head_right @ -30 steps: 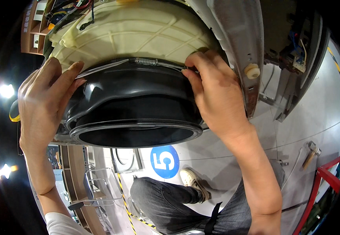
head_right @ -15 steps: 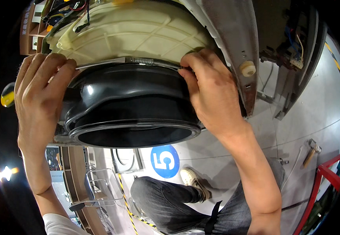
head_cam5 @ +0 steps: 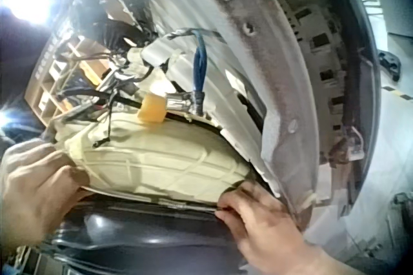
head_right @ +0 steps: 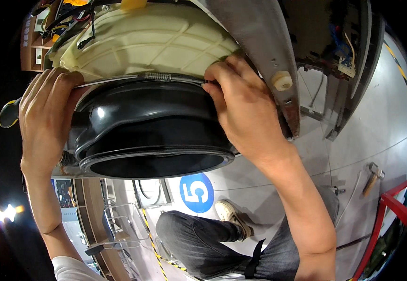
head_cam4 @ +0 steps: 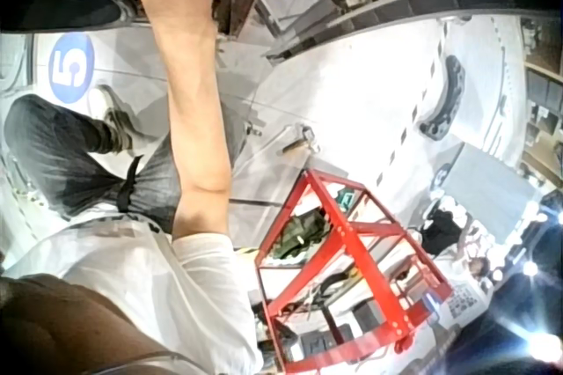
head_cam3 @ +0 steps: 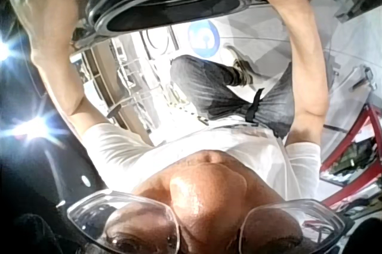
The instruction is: The person uses a screwdriver to loosen a fastening on a washing machine drum assembly and then uses their hands to pull a rubber seal and metal ring away from the front of the machine.
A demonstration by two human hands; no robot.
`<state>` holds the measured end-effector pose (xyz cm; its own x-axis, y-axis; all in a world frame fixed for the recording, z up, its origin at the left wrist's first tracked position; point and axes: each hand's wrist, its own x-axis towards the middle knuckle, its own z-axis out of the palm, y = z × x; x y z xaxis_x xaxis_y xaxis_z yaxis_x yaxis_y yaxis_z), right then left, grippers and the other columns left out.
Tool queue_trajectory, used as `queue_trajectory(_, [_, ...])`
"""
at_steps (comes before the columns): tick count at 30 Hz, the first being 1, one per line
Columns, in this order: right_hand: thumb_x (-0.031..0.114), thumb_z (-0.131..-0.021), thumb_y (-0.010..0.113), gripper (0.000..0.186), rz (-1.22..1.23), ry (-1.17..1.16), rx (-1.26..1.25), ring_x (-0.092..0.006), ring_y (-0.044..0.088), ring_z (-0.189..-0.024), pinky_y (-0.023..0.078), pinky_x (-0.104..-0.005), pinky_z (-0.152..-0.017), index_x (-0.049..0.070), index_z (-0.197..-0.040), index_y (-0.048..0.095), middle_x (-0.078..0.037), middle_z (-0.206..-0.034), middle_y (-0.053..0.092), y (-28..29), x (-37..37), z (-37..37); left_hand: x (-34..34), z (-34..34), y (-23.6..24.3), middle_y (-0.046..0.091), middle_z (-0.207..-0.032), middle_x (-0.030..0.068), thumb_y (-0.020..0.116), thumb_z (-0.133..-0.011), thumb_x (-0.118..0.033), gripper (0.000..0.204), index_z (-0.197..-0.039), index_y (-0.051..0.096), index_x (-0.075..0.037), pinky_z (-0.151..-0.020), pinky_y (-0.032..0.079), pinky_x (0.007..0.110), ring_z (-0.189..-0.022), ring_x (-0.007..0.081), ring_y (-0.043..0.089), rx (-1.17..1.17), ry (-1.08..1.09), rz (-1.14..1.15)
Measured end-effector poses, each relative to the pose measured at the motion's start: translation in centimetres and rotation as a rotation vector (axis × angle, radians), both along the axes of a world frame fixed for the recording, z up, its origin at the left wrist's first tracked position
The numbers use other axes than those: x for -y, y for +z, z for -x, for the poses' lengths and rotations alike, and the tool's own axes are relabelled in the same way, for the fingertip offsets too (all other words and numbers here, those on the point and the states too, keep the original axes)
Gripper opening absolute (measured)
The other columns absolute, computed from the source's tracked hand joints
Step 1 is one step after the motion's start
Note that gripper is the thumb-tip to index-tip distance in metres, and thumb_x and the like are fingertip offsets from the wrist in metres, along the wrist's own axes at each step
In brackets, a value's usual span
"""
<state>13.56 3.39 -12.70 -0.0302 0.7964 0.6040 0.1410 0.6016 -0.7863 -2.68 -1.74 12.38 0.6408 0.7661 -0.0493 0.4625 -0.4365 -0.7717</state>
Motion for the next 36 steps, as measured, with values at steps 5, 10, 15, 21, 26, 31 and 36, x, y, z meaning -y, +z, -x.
queue_trajectory(5, [0.000, -0.087, 0.069, 0.012, -0.020, 0.000, 0.021, -0.0346, 0.063, -0.086, 0.050, -0.0433, -0.075, 0.002, -0.096, 0.063, -0.013, -0.097, 0.061, -0.2, -0.2, -0.3, -0.4, -0.2, 0.2, 0.067, -0.097, 0.0115, 0.075, -0.079, -0.005, 0.021, -0.099, 0.067, -0.002, -0.083, 0.048, 0.043, -0.088, 0.0315, 0.064, -0.153, -0.095, -0.003])
queue_trajectory(10, [-0.003, -0.088, 0.069, 0.014, -0.073, -0.002, 0.044, -0.0297, 0.064, -0.081, 0.051, -0.0374, -0.072, 0.000, -0.099, 0.062, -0.012, -0.092, 0.061, 0.0, -0.2, -0.3, -0.2, -0.3, -0.2, 0.068, -0.091, 0.0116, 0.076, -0.080, -0.006, 0.020, -0.097, 0.067, -0.003, -0.084, 0.047, 0.041, -0.089, 0.0300, 0.065, -0.087, -0.080, -0.018])
queue_trajectory(15, [-0.004, -0.087, 0.069, 0.014, -0.087, -0.013, 0.024, -0.0300, 0.063, -0.081, 0.050, -0.0377, -0.072, -0.001, -0.099, 0.061, -0.012, -0.091, 0.061, -0.1, -0.3, -0.1, -0.6, -0.6, -0.1, 0.068, -0.089, 0.0107, 0.077, -0.079, -0.006, 0.018, -0.094, 0.066, -0.003, -0.083, 0.047, 0.040, -0.089, 0.0278, 0.064, -0.045, -0.054, 0.023])
queue_trajectory(21, [-0.004, -0.087, 0.069, 0.014, -0.089, -0.018, 0.027, -0.0308, 0.063, -0.081, 0.050, -0.0382, -0.073, -0.001, -0.098, 0.061, -0.012, -0.090, 0.061, -0.3, -0.3, -0.2, -0.5, -0.7, -0.3, 0.067, -0.091, 0.0117, 0.076, -0.079, -0.006, 0.019, -0.094, 0.065, -0.003, -0.083, 0.047, 0.040, -0.085, 0.0291, 0.063, -0.097, -0.082, 0.063])
queue_trajectory(26, [-0.005, -0.087, 0.068, 0.014, -0.077, -0.023, 0.041, -0.0308, 0.063, -0.082, 0.050, -0.0381, -0.073, -0.001, -0.098, 0.062, -0.012, -0.091, 0.061, -0.4, -0.3, -0.2, -0.2, -0.5, -1.1, 0.067, -0.094, 0.0127, 0.074, -0.079, -0.006, 0.017, -0.094, 0.065, -0.003, -0.082, 0.048, 0.042, -0.085, 0.0311, 0.063, 0.000, 0.003, 0.053])
queue_trajectory(31, [-0.005, -0.087, 0.068, 0.014, -0.068, 0.004, 0.028, -0.0307, 0.063, -0.082, 0.050, -0.0382, -0.073, -0.001, -0.099, 0.061, -0.013, -0.091, 0.061, 0.0, -0.2, -0.2, -0.5, -0.8, -0.6, 0.066, -0.092, 0.0118, 0.074, -0.079, -0.006, 0.019, -0.094, 0.065, -0.002, -0.078, 0.049, 0.040, -0.085, 0.0299, 0.062, -0.058, -0.100, 0.073])
queue_trajectory(36, [-0.004, -0.087, 0.069, 0.014, -0.082, -0.006, 0.047, -0.0307, 0.064, -0.082, 0.050, -0.0378, -0.074, -0.001, -0.099, 0.061, -0.013, -0.091, 0.061, -0.2, -0.3, -0.3, -0.4, -1.3, -1.2, 0.065, -0.090, 0.0105, 0.074, -0.079, -0.005, 0.019, -0.096, 0.065, -0.002, -0.076, 0.050, 0.040, -0.085, 0.0304, 0.064, -0.032, -0.081, 0.019])
